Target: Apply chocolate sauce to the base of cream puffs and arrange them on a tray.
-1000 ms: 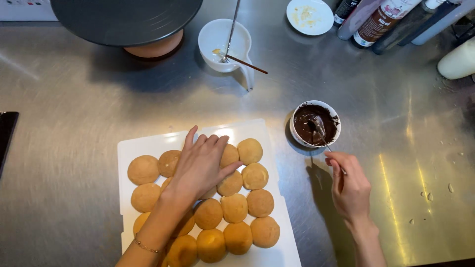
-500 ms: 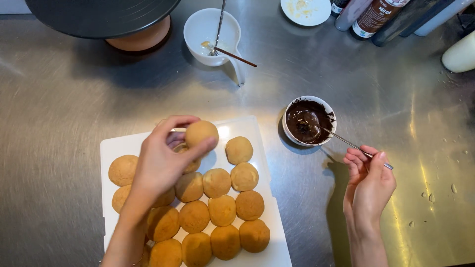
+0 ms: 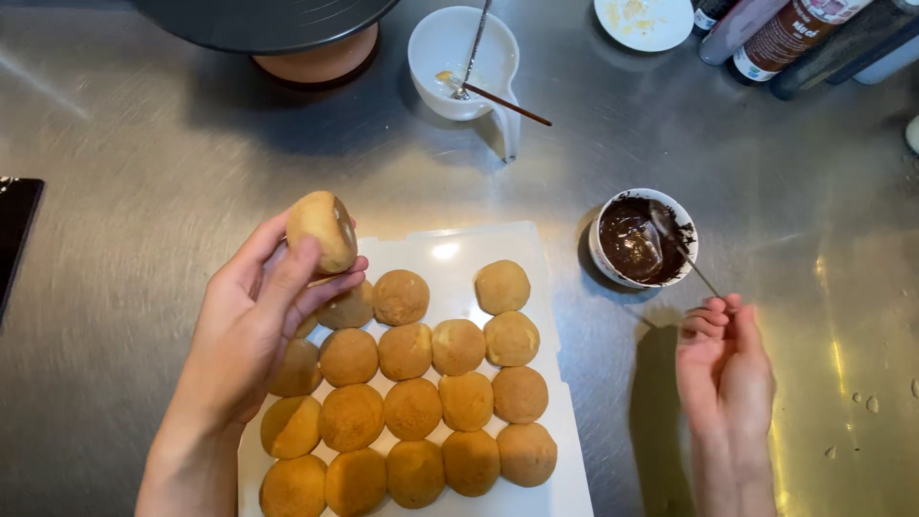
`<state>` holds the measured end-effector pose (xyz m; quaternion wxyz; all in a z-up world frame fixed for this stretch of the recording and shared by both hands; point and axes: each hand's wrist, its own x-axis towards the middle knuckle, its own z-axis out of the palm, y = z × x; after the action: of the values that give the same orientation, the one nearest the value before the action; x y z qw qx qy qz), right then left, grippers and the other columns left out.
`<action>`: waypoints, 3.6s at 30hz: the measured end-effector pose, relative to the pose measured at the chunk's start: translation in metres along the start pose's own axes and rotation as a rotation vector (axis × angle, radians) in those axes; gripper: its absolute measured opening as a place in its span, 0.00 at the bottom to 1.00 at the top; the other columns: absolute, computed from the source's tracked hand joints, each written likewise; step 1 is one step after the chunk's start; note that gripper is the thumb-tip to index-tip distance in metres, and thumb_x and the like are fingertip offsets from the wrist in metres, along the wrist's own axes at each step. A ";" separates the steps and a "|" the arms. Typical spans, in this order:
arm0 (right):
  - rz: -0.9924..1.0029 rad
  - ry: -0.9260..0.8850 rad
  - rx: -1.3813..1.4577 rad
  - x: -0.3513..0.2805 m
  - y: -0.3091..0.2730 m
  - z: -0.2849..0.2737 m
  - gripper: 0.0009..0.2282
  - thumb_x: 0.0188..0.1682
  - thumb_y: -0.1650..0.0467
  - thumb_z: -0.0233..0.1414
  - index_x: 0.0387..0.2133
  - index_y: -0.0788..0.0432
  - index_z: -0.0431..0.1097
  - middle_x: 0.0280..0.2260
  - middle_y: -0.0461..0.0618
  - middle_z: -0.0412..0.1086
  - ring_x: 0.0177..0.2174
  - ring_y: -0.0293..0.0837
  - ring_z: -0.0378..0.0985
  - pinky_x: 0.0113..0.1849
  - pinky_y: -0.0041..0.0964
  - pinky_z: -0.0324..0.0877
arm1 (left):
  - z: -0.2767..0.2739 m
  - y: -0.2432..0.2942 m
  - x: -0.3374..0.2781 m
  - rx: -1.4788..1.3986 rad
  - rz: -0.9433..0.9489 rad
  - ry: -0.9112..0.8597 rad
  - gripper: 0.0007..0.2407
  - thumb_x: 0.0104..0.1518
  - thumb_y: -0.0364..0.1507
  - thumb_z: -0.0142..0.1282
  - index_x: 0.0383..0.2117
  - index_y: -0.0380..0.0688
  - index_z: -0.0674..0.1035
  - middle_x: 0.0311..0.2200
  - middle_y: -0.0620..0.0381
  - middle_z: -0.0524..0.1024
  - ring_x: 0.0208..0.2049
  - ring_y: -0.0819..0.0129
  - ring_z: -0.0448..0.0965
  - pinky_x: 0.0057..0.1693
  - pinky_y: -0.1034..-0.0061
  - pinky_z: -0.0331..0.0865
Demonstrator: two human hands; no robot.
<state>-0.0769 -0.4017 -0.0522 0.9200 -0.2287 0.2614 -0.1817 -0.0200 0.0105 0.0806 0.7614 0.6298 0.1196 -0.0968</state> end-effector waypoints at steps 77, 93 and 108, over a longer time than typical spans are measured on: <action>-0.937 -0.600 -1.689 -0.036 0.001 0.015 0.06 0.56 0.79 0.49 0.41 0.66 0.73 0.40 0.55 0.76 0.33 0.43 0.79 0.35 0.31 0.75 | 0.133 -0.128 0.067 1.724 0.624 -0.108 0.25 0.45 0.49 0.68 0.34 0.36 0.82 0.29 0.48 0.81 0.31 0.59 0.79 0.68 0.56 0.53; -0.045 0.173 -0.222 0.027 -0.024 -0.038 0.11 0.63 0.68 0.44 0.48 0.67 0.65 0.42 0.56 0.72 0.35 0.35 0.78 0.41 0.23 0.81 | 0.078 -0.008 0.048 -0.120 -0.133 -0.105 0.27 0.58 0.42 0.45 0.48 0.22 0.76 0.39 0.37 0.80 0.36 0.61 0.81 0.43 0.72 0.79; -0.944 -0.998 -1.517 -0.072 0.065 0.029 0.07 0.51 0.73 0.50 0.37 0.66 0.72 0.36 0.57 0.77 0.30 0.43 0.78 0.34 0.32 0.78 | 0.040 -0.014 0.042 0.136 0.036 -0.114 0.23 0.56 0.35 0.53 0.56 0.33 0.75 0.44 0.42 0.82 0.41 0.64 0.86 0.47 0.80 0.82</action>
<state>-0.1043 -0.3053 -0.0353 0.3714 -0.8799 -0.2222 -0.1961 0.0181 -0.0313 0.0620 0.7239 0.6757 0.0581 -0.1267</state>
